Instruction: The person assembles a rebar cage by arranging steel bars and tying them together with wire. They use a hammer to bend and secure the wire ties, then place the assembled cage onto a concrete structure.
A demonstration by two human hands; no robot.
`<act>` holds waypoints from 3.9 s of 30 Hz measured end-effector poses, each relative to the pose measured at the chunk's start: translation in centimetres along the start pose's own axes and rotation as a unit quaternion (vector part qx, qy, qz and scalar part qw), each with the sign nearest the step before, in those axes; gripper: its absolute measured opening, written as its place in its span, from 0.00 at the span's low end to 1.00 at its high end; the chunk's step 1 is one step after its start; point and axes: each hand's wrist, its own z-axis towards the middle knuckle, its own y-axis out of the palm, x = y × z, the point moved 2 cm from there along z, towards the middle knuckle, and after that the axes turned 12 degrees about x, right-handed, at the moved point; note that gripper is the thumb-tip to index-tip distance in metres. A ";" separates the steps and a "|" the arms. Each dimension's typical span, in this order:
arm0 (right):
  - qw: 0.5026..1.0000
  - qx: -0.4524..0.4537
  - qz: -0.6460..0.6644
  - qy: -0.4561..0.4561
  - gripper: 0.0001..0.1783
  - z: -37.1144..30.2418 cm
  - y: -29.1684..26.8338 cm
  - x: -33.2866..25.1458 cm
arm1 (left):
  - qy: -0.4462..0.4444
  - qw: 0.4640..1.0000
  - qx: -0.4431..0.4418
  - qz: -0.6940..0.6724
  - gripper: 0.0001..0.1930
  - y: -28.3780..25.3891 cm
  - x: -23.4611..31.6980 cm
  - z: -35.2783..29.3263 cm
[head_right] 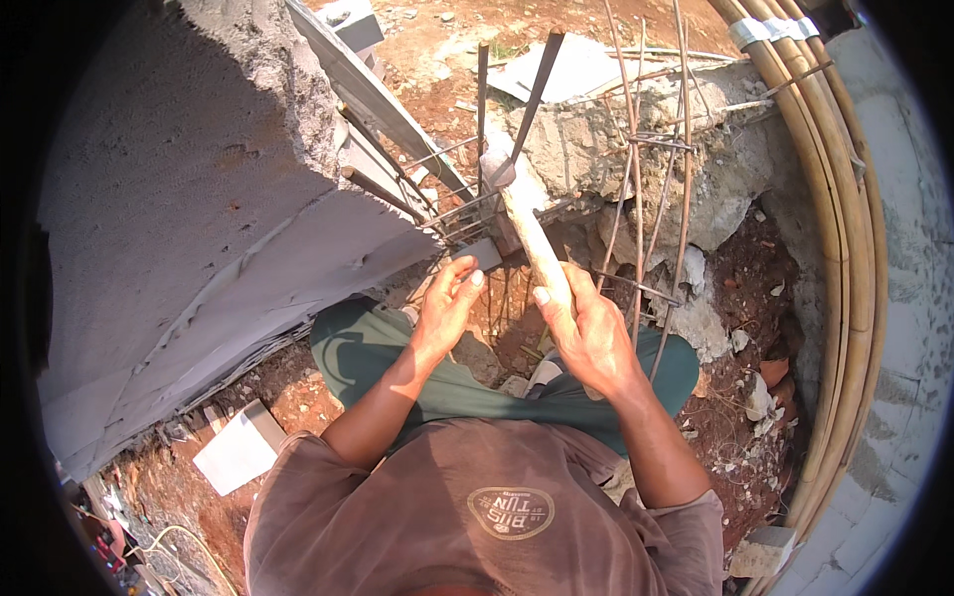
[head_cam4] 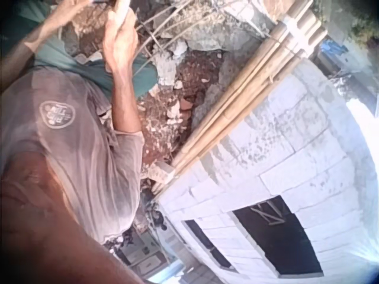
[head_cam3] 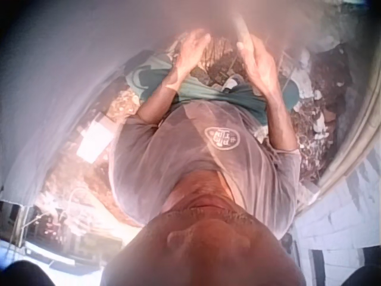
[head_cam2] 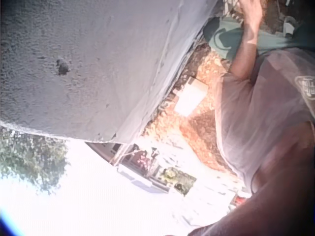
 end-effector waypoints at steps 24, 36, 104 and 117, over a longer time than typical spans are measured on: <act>0.986 -0.063 0.106 -0.111 0.22 -2.2 4.1 0.6 | -0.045 0.982 0.183 -0.009 0.22 0.0 -3.9 4.5; 0.978 -0.127 0.164 0.015 0.20 -2.3 5.3 0.9 | -0.025 0.983 0.147 -0.110 0.20 -1.4 -6.6 5.4; 0.994 0.053 -0.065 -0.066 0.21 -0.5 3.9 1.8 | -0.057 0.981 0.179 -0.038 0.21 -1.5 -3.9 4.4; 0.982 -0.085 0.171 0.006 0.19 -2.6 4.1 -1.1 | 0.052 0.982 0.184 0.004 0.23 -2.2 -6.3 4.6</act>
